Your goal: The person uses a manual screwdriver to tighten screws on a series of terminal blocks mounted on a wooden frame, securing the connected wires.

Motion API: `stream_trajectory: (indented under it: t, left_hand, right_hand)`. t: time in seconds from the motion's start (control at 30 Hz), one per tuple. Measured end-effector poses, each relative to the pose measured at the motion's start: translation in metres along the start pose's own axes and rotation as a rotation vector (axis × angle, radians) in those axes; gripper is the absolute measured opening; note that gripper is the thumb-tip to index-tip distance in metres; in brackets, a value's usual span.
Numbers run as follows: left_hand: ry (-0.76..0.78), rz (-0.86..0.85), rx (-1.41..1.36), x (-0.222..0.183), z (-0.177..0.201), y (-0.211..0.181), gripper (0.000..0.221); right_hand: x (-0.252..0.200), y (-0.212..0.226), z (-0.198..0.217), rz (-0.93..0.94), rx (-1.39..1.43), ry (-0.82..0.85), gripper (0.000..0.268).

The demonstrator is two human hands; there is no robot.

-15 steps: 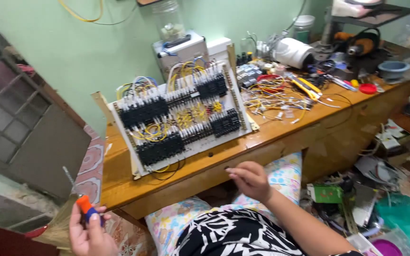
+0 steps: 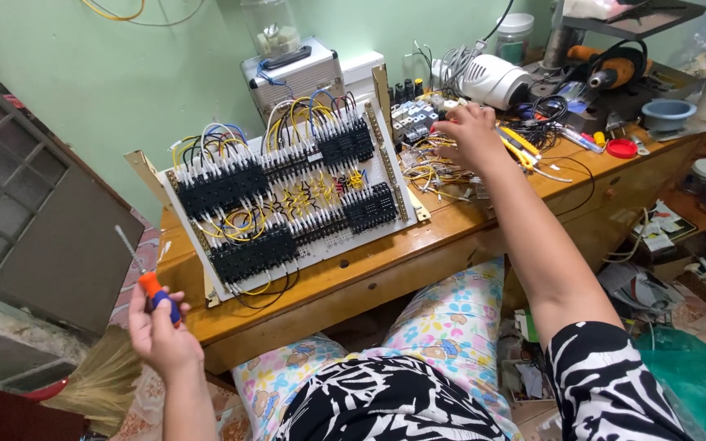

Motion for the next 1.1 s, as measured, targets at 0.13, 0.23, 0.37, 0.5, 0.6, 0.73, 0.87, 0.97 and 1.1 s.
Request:
stream_trajectory:
  t: [0.13, 0.23, 0.37, 0.5, 0.6, 0.73, 0.87, 0.97, 1.1]
  left_hand:
    - [-0.011, 0.025, -0.028, 0.028, 0.019, 0.047, 0.052]
    - [0.061, 0.01, -0.068, 0.029, 0.024, 0.05, 0.049]
    - [0.094, 0.029, -0.064, 0.029, 0.024, 0.052, 0.048]
    - [0.124, 0.016, -0.029, 0.026, 0.019, 0.049, 0.049]
    - [0.135, 0.005, -0.025, 0.028, 0.019, 0.052, 0.05]
    - [0.131, -0.006, -0.033, 0.026, 0.021, 0.052, 0.05]
    - [0.143, -0.024, -0.038, 0.023, 0.02, 0.049, 0.05]
    - [0.15, -0.032, -0.035, 0.023, 0.021, 0.05, 0.05]
    - [0.163, -0.039, -0.019, 0.023, 0.02, 0.049, 0.049]
  right_hand:
    - [-0.015, 0.025, -0.006, -0.087, 0.059, 0.007, 0.023]
    - [-0.02, 0.034, -0.023, 0.002, 0.02, -0.207, 0.023]
    - [0.005, 0.022, -0.061, -0.032, -0.014, 0.013, 0.028]
    - [0.031, 0.01, -0.083, 0.055, -0.043, -0.047, 0.015]
    - [0.041, 0.011, -0.056, -0.073, 0.324, 0.004, 0.016]
    - [0.032, 0.021, -0.004, -0.249, 0.97, -0.077, 0.025]
    - [0.034, 0.022, 0.017, -0.218, 1.017, -0.178, 0.019]
    - [0.031, 0.03, 0.027, -0.191, 0.962, -0.172, 0.016]
    - [0.027, 0.029, 0.034, -0.136, 0.891, -0.168, 0.014]
Point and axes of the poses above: each hand's wrist, its own x-axis towards the middle knuckle, its own z-axis out of the back of the hand, y = z × x, the point moved 4 cm from there along x, towards the middle knuckle, and after that the axes turned 4 degrees about y, right-handed, at the moved point
